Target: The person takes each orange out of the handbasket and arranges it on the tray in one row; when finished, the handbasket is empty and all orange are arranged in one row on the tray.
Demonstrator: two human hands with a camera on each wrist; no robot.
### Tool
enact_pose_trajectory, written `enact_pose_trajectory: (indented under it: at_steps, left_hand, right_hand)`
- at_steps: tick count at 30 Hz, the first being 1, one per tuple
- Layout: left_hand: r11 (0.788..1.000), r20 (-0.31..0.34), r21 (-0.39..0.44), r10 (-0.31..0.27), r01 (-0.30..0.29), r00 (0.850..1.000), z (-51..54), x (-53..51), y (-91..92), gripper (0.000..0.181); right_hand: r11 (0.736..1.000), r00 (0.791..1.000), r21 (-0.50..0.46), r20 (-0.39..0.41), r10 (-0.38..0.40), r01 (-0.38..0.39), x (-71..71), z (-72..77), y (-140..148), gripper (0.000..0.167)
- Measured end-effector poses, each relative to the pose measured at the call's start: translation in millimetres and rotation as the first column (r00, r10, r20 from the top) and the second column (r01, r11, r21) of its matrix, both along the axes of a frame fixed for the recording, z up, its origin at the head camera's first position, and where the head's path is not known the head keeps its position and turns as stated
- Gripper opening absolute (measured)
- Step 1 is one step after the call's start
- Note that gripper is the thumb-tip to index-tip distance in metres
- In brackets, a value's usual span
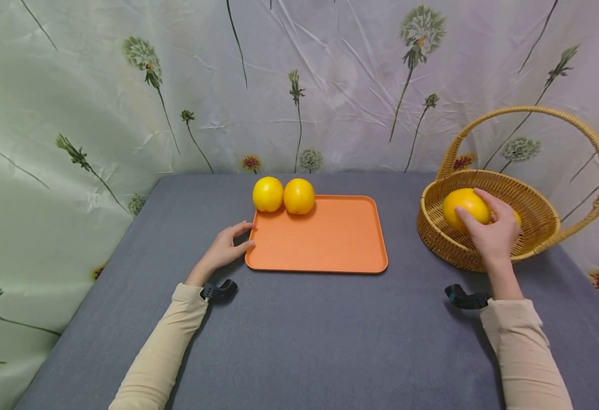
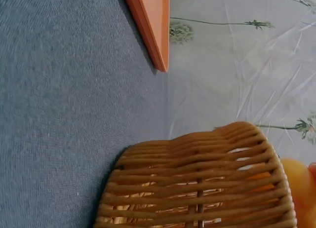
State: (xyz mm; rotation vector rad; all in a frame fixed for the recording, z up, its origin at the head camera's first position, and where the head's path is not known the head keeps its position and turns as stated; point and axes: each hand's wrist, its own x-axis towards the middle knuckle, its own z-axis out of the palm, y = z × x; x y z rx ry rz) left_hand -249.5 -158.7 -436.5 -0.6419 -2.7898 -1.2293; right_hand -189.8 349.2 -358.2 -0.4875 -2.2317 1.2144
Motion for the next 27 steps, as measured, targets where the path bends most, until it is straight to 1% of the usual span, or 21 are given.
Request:
enact_pose_trajectory:
  at_steps: [2,3,6,10,13,16,22,27]
  left_hand:
    - [1.000,0.010,-0.007,0.007,-0.007,1.000,0.5,0.3,0.8,0.047]
    - [1.000,0.036,-0.012,0.013,-0.012,0.999,2.3,0.7,1.7,0.047]
    - [0.999,0.056,-0.037,0.031,-0.029,0.998,3.9,0.9,3.3,0.047]
    - [0.997,0.053,-0.067,0.040,-0.037,0.998,4.7,0.4,3.8,0.047]
    - [0.997,0.054,-0.064,0.038,-0.035,0.998,4.8,-0.2,3.7,0.047]
    - [0.998,0.057,-0.061,0.034,-0.031,0.998,4.6,-0.7,3.7,0.047]
    - [0.998,0.063,-0.053,0.029,-0.025,0.998,4.2,-0.4,3.5,0.047]
    - [0.998,0.055,-0.057,0.031,-0.028,0.998,5.0,0.4,3.6,0.047]
  right_hand:
    - [1.000,1.000,-0.008,-0.023,-0.006,0.006,-0.8,-0.8,-2.1,0.048]
    - [1.000,0.999,-0.010,-0.036,-0.009,0.008,-1.2,-1.2,-3.2,0.048]
    - [1.000,0.997,-0.014,-0.077,-0.018,0.017,-2.2,-2.2,-6.3,0.047]
    - [1.000,0.991,-0.016,-0.133,-0.028,0.026,-2.8,-2.8,-9.1,0.047]
    - [0.999,0.988,-0.024,-0.153,-0.029,0.026,-3.2,-2.6,-10.7,0.046]
    - [0.999,0.984,-0.039,-0.176,-0.022,0.015,-4.7,-2.6,-12.7,0.047]
    - [0.997,0.972,-0.070,-0.237,0.014,-0.031,-8.3,-2.6,-19.9,0.047]
    - [0.997,0.968,-0.065,-0.251,0.024,-0.042,-11.9,-2.3,-26.9,0.048]
